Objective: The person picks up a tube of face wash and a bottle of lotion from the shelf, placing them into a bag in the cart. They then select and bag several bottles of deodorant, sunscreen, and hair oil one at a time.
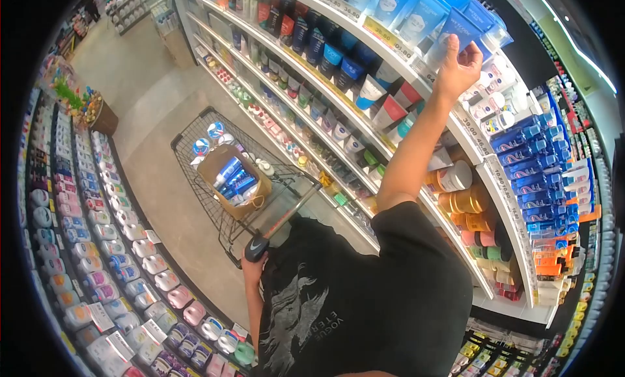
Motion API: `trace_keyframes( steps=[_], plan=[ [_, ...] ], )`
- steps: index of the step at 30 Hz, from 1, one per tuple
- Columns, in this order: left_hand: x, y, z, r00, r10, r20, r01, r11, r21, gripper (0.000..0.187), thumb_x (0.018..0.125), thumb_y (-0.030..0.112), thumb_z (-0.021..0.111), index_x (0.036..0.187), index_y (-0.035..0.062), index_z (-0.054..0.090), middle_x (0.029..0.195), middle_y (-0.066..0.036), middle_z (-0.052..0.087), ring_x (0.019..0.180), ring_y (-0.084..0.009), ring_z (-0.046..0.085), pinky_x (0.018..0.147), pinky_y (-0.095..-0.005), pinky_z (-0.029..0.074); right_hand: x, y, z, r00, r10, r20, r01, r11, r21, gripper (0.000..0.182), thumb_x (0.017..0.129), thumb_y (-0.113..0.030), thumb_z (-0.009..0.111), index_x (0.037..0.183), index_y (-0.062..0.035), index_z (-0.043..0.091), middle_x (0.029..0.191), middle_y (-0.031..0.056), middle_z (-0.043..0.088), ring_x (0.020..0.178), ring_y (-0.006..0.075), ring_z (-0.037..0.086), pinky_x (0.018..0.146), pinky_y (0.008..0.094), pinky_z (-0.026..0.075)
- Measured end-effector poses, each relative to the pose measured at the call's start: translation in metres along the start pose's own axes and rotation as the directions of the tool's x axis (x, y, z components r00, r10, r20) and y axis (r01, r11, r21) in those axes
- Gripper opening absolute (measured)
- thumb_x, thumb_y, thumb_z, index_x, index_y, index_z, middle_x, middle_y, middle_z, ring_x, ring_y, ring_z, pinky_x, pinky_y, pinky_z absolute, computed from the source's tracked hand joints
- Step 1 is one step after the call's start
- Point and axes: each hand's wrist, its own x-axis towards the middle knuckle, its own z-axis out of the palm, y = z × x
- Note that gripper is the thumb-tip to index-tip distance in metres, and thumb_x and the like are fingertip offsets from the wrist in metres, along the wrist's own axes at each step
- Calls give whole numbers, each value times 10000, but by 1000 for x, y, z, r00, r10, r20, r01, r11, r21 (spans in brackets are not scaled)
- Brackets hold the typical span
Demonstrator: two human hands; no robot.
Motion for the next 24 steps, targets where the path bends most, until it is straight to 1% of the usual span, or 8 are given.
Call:
trace_keyframes(
  steps=[2, 5, 11, 15, 18, 20, 23, 24],
  plan=[
    [1, 1, -3, 996, -83, 22, 84, 996, -45, 514, 812, 103, 913, 1242, -10, 655, 1064, -109, 769, 993, -229, 734, 889, -373, 575, -2, 1, 3, 1000, -15, 6, 15, 997, -72, 473, 937, -186, 861, 1259, 41, 599, 1094, 87, 702, 988, 149, 661, 854, 280, 539],
    [5, -21, -4, 999, 42, -15, -42, 999, 20, 522, 820, 106, 903, 1260, -21, 652, 1099, -125, 771, 1010, -223, 730, 914, -374, 571, 0, 4, -2, 999, -23, 28, 27, 986, -166, 628, 881, -236, 906, 1339, 38, 574, 1069, 57, 666, 974, 154, 615, 824, 292, 511],
    [1, -3, -3, 990, 131, -43, -130, 991, 16, 577, 807, 135, 912, 1298, -19, 652, 1172, -138, 760, 1023, -225, 730, 944, -373, 571, 14, 25, -16, 992, -36, 121, 81, 914, -398, 707, 845, -120, 931, 1390, 22, 505, 1012, 58, 603, 894, 148, 601, 807, 263, 518],
    [-4, 15, 0, 986, 126, -112, -129, 991, -22, 572, 814, 154, 911, 1299, -11, 656, 1148, -127, 756, 989, -217, 730, 917, -367, 577, 18, 39, -18, 990, -81, 119, 99, 983, -156, 677, 819, -145, 946, 1309, 53, 523, 999, 82, 652, 849, 160, 638, 776, 283, 553],
    [-5, 10, 0, 985, 129, -113, -129, 992, 8, 563, 823, 158, 908, 1302, -2, 658, 1131, -101, 751, 953, -185, 725, 869, -346, 585, 22, 2, -19, 771, -621, 138, 578, 593, -560, 536, 866, -81, 874, 1249, 52, 523, 992, 127, 677, 866, 230, 681, 783, 317, 584],
    [1, 12, -2, 994, 41, -102, -40, 999, 13, 560, 829, 161, 908, 1306, 3, 659, 1124, -84, 750, 937, -165, 719, 844, -333, 588, 1, -51, -4, 605, -796, 16, 750, 562, -349, 411, 923, -62, 789, 1204, 67, 519, 961, 158, 677, 863, 285, 701, 771, 366, 616],
    [5, 8, -10, 981, -182, 72, 191, 971, -147, 556, 850, 154, 900, 1329, 10, 656, 1115, -57, 749, 927, -127, 706, 816, -317, 589, -112, -112, 44, 827, -560, -51, 561, 817, 132, 262, 1017, -96, 660, 1149, 96, 541, 886, 206, 675, 805, 317, 716, 724, 430, 654],
    [2, 17, -8, 985, -162, 67, 171, 969, -176, 552, 861, 147, 894, 1340, 13, 655, 1114, -53, 751, 926, -123, 700, 813, -314, 586, -154, -116, 61, 879, -415, 234, 342, 892, 296, 220, 1026, -92, 659, 1143, 79, 586, 916, 198, 699, 850, 303, 727, 771, 410, 637]
  ],
)
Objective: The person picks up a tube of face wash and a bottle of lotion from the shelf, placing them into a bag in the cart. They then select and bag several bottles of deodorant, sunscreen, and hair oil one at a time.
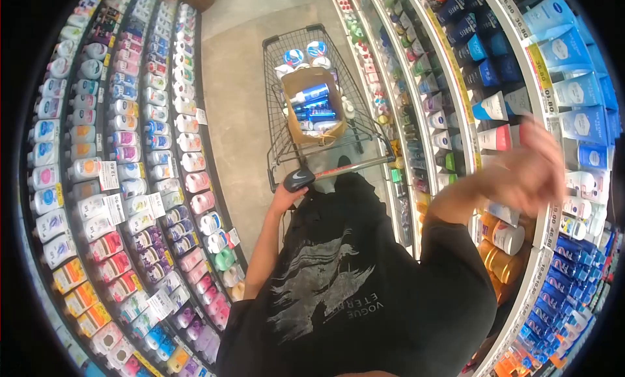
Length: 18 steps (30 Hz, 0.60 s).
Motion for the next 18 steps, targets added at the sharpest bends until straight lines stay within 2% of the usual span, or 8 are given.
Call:
trace_keyframes(
  steps=[2, 3, 4, 5, 6, 9, 10, 18],
  plan=[
    [-4, 5, 4, 1000, 22, -9, -22, 998, -57, 539, 882, 122, 877, 1364, 22, 657, 1120, -44, 751, 911, -113, 689, 796, -302, 576, -63, -25, 61, 769, 463, 441, -553, 828, 95, 158, 1043, -83, 656, 1132, 45, 676, 976, 181, 746, 940, 273, 750, 864, 371, 604],
    [-3, 3, 6, 1000, 7, -19, -8, 998, -56, 537, 884, 125, 878, 1363, 24, 658, 1118, -36, 750, 909, -108, 678, 795, -293, 569, -109, -9, 97, 573, 428, 699, -662, 745, 86, 188, 1028, -42, 660, 1211, -11, 690, 1034, 125, 761, 986, 213, 742, 910, 320, 561],
    [-8, 10, 11, 997, 48, -52, -52, 996, -75, 463, 880, 153, 888, 1283, 32, 695, 968, -7, 712, 794, -90, 633, 699, -279, 530, -163, -2, 137, 382, 401, 832, -776, 628, 53, 263, 1000, -31, 659, 1262, -37, 679, 1109, 133, 770, 1007, 267, 753, 903, 361, 581],
    [-12, 17, 13, 992, 92, -83, -100, 991, -92, 392, 875, 180, 897, 1202, 40, 732, 818, 23, 673, 679, -73, 587, 604, -265, 491, -244, 10, 171, 316, 345, 884, -738, 674, 1, 318, 941, 4, 641, 1255, -18, 682, 1176, 180, 756, 1098, 365, 723, 975, 432, 570],
    [-12, 14, 7, 999, 41, -32, -42, 999, -24, 496, 891, 142, 879, 1327, 16, 677, 1087, -26, 752, 892, -92, 660, 780, -289, 556, -316, 19, 200, 332, 243, 911, -595, 804, 2, 391, 885, 35, 602, 1270, 11, 669, 1248, 233, 719, 1195, 431, 663, 1069, 490, 519],
    [-12, 13, 6, 995, 89, -55, -92, 994, -55, 443, 892, 146, 879, 1276, 14, 701, 1054, -20, 753, 874, -90, 661, 782, -291, 553, -444, 34, 251, -223, 150, 963, -341, 914, -221, 541, 861, 25, 596, 1402, 32, 565, 1454, 260, 600, 1358, 443, 567, 1150, 502, 472],
    [-10, 7, 3, 998, 20, -62, -23, 998, -53, 416, 885, 180, 886, 1228, 14, 720, 968, -15, 756, 799, -89, 659, 730, -289, 549, -465, 42, 259, -315, 121, 941, -323, 919, -226, 514, 870, 5, 620, 1382, 11, 568, 1447, 256, 604, 1357, 441, 573, 1147, 504, 475],
    [-9, 3, 8, 985, 52, -162, -68, 993, -98, 387, 874, 228, 891, 1155, 12, 734, 850, -14, 742, 670, -83, 637, 620, -281, 532, -520, 61, 284, -476, 111, 873, -60, 986, -158, 439, 798, -122, 765, 1222, -37, 691, 1244, 228, 722, 1221, 381, 685, 1033, 449, 562]
  ],
)
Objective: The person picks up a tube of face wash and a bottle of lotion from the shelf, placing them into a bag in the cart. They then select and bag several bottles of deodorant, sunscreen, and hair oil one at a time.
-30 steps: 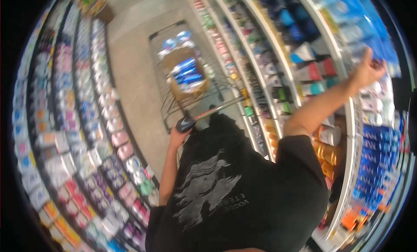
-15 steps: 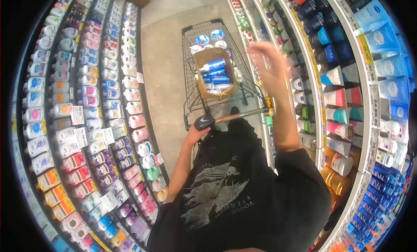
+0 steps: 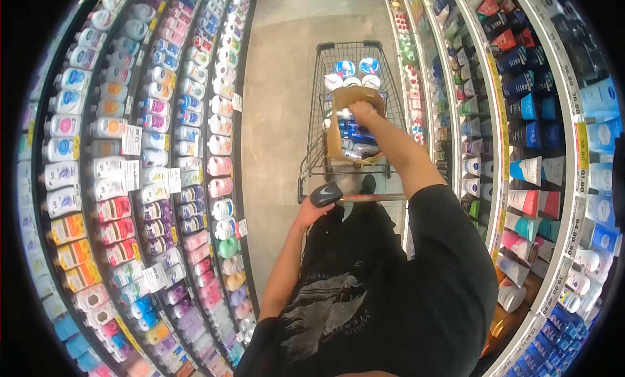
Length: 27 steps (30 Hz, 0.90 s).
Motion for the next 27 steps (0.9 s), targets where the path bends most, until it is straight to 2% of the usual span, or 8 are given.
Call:
trace_keyframes(
  steps=[3, 7, 9, 11, 13, 18, 21, 27],
  plan=[
    [-2, 2, -3, 1000, -11, 4, 11, 1000, -6, 399, 874, 224, 891, 1173, 15, 731, 860, -16, 741, 687, -88, 649, 634, -285, 540, -26, -3, -50, 995, -58, 86, 56, 998, 20, 463, 760, -274, 865, 1142, -35, 756, 1163, 204, 771, 1110, 358, 746, 954, 419, 604],
    [-9, 6, -11, 998, -9, 61, 9, 1000, 1, 396, 871, 229, 896, 1166, 25, 730, 865, -18, 742, 711, -90, 661, 655, -280, 544, -87, 7, -71, 999, -44, -26, 51, 801, 596, 498, 801, -338, 803, 1144, 8, 702, 1058, 192, 757, 837, 305, 758, 763, 425, 626],
    [-5, -7, -18, 992, -20, 126, 27, 998, -52, 383, 868, 230, 899, 1148, 33, 727, 857, -19, 741, 731, -94, 671, 669, -280, 544, -156, -11, -80, 997, -79, -3, -9, -150, 989, 496, 943, -432, 715, 1205, -17, 641, 973, 143, 709, 696, 234, 699, 604, 370, 591],
    [1, -17, -24, 984, -28, 178, 41, 997, -68, 375, 872, 224, 898, 1147, 42, 721, 869, -16, 742, 751, -95, 675, 674, -277, 540, -211, -27, -65, 978, -206, 19, -149, -639, 755, 536, 1072, -555, 540, 1242, -49, 593, 927, 104, 662, 631, 192, 648, 529, 299, 539],
    [-2, -6, -27, 976, -4, 217, 29, 994, -110, 528, 872, 142, 903, 1328, 30, 661, 930, 4, 729, 807, -97, 661, 711, -292, 532, -247, -47, -31, 977, -179, -119, -54, -742, 669, 736, 1069, -731, 358, 1189, -51, 611, 933, 108, 670, 619, 202, 639, 508, 318, 524],
    [-8, 7, -36, 955, -37, 294, 65, 994, -87, 306, 872, 193, 892, 1104, 67, 739, 929, 7, 730, 794, -101, 620, 741, -296, 517, -308, -113, 53, 988, 140, 64, 95, -884, 457, 793, 1057, -766, 334, 1149, -43, 647, 913, 89, 655, 643, 204, 642, 518, 322, 521],
    [1, -6, -39, 944, -36, 329, 62, 996, -70, 519, 866, 145, 905, 1319, 32, 678, 1065, -25, 750, 926, -125, 704, 830, -316, 583, -329, -122, 69, 996, 80, 31, 57, -892, 448, 818, 1048, -784, 325, 1154, -39, 646, 915, 86, 649, 664, 214, 647, 527, 319, 520],
    [-1, -11, -36, 951, -27, 308, 18, 999, 30, 530, 876, 138, 899, 1340, 25, 668, 1127, -31, 750, 936, -121, 698, 840, -315, 582, -332, -140, 89, 992, 66, -110, 102, -924, 369, 710, 1048, -749, 419, 1220, -90, 621, 931, 86, 652, 762, 238, 693, 584, 356, 581]
  ],
)
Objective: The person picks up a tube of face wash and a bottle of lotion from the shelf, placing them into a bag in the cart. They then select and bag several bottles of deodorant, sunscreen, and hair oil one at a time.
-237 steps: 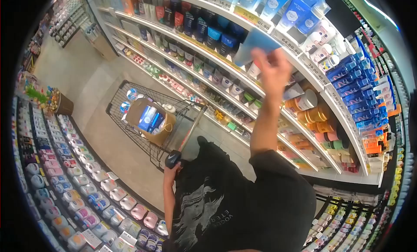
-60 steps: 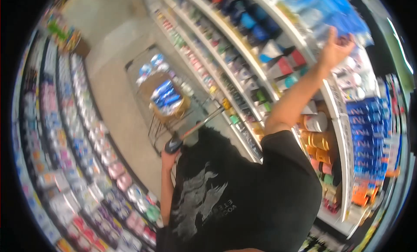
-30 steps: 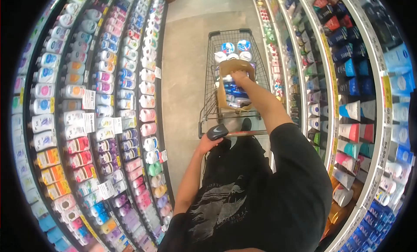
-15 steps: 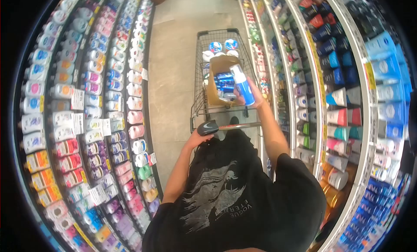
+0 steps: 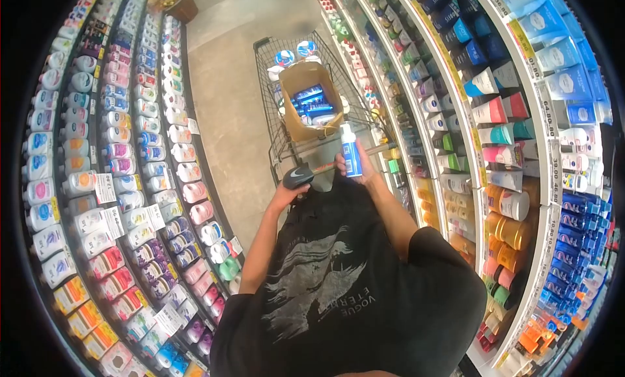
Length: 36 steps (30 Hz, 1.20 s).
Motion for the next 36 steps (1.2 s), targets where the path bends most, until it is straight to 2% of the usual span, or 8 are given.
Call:
trace_keyframes(
  steps=[4, 11, 13, 22, 27, 30, 33, 36],
  plan=[
    [-3, 4, 6, 993, 108, -42, -109, 994, -18, 348, 883, 182, 898, 1158, 33, 744, 993, -9, 748, 884, -121, 676, 804, -308, 557, 5, 7, 13, 963, -120, -241, 93, 988, -120, 632, 1077, -684, 441, 1229, -96, 616, 1013, 100, 700, 873, 263, 730, 706, 419, 631],
    [-3, -3, -2, 999, -16, -43, 17, 1000, 14, 417, 859, 222, 920, 1188, 45, 735, 1031, -14, 750, 907, -129, 682, 835, -325, 566, 12, 0, 14, 977, -130, -169, 103, 982, -157, 630, 1068, -661, 488, 1245, -71, 623, 1066, 104, 720, 917, 262, 741, 795, 471, 639],
    [4, -22, -5, 995, 22, -94, -14, 996, 85, 455, 816, 340, 948, 1132, 67, 767, 854, -1, 706, 634, -102, 562, 548, -304, 453, 15, 2, 9, 987, -96, -133, 85, 993, -83, 647, 1056, -667, 507, 1281, -70, 612, 1057, 117, 719, 895, 265, 739, 780, 474, 636],
    [4, -22, -1, 999, 38, -15, -38, 999, 5, 263, 896, 189, 855, 1087, 39, 754, 944, -35, 762, 851, -145, 677, 751, -316, 508, 13, -12, 32, 993, -105, -44, 97, 983, -157, 642, 1115, -569, 400, 1396, -15, 559, 1128, 111, 708, 961, 260, 736, 793, 434, 634],
    [3, -18, 7, 997, 65, -51, -66, 997, -27, 259, 906, 204, 847, 1093, 48, 758, 924, -27, 762, 834, -136, 671, 703, -304, 502, -16, -52, 69, 990, -140, 29, 143, 957, -252, 536, 1101, -456, 543, 1416, -22, 522, 1179, 144, 676, 999, 311, 748, 892, 512, 633],
    [7, -24, 8, 993, 26, -114, -15, 995, 99, 250, 917, 210, 839, 1090, 47, 762, 903, -26, 760, 820, -134, 670, 682, -304, 500, -64, -109, 154, 919, -353, 176, 395, 827, -401, 517, 1040, -258, 692, 1451, -36, 472, 1144, 139, 703, 1024, 300, 757, 927, 456, 616],
    [6, -21, 14, 991, 57, -122, -47, 996, 82, 249, 924, 219, 834, 1085, 43, 762, 882, -29, 756, 804, -131, 667, 673, -305, 499, -136, -174, 235, 778, -587, 225, 544, 449, -709, 643, 925, -306, 837, 1422, -27, 540, 1172, 130, 726, 1025, 274, 755, 951, 416, 590],
    [8, -23, 13, 990, 50, -133, -41, 997, 70, 255, 921, 223, 838, 1083, 41, 759, 880, -30, 753, 796, -127, 661, 660, -302, 504, -214, -207, 304, 267, -887, 376, 474, -218, -853, 645, 864, -273, 905, 1387, -9, 637, 1267, 69, 723, 1139, 162, 685, 1014, 358, 536]
  ],
)
